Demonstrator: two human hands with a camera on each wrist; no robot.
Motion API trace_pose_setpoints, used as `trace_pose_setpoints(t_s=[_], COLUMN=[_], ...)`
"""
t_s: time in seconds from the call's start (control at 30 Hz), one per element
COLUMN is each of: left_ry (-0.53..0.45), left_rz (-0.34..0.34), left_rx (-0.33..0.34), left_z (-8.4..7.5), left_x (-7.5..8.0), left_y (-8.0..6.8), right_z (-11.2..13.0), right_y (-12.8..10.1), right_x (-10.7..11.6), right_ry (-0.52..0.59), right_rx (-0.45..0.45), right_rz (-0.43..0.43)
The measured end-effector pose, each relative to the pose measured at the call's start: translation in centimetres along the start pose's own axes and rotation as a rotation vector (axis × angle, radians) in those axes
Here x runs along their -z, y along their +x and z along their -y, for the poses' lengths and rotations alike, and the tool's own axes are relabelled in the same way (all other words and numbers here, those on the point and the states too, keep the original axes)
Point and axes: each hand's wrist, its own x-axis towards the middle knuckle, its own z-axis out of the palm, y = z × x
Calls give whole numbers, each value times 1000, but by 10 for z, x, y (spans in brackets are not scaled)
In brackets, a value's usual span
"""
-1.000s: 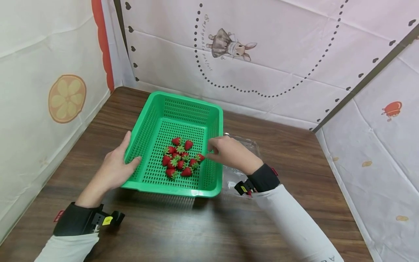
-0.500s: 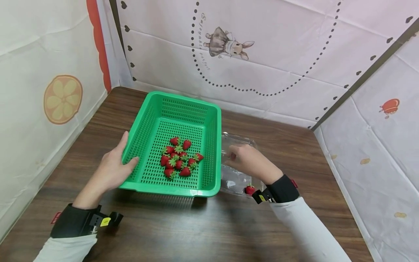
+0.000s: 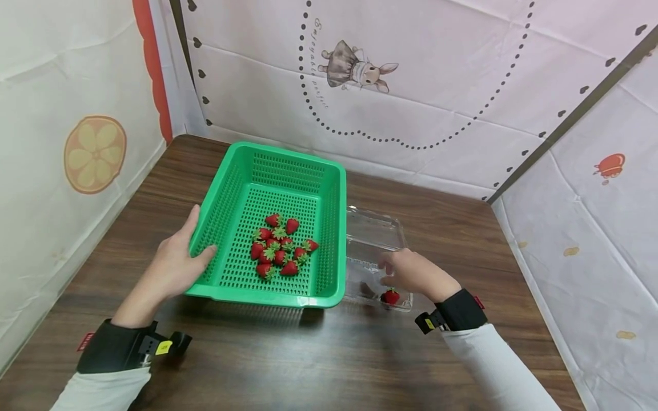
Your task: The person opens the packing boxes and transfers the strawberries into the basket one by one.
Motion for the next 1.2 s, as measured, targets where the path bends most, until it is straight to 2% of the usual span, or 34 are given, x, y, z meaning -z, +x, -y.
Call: trace_pose_setpoints(t_s=[0.13,0.3,0.53,0.67,1.03,1.2], left_ry=[2,1,-2,-5,2,3], left_rz=[0,-3,-6,-7,-13,-16], left_rx=[-1,0,3,-2,-8,-10], left_z=[0,1,2,2,1,1], left_x=[1,1,0,0,0,0], left_y=[0,0,-1,-1,0,0], right_z=[-8,-13,-14,-15,-16,-18], right_y=[-4,-3,0,2,7,6], right_x=[-6,-14,-25,-29,-33,-33], right_ry=[19,7,-72,-113,-96,-100], right_rx=[-70,-106,-29,-24,-30,16], right_rz=[65,79,55,43,47,28])
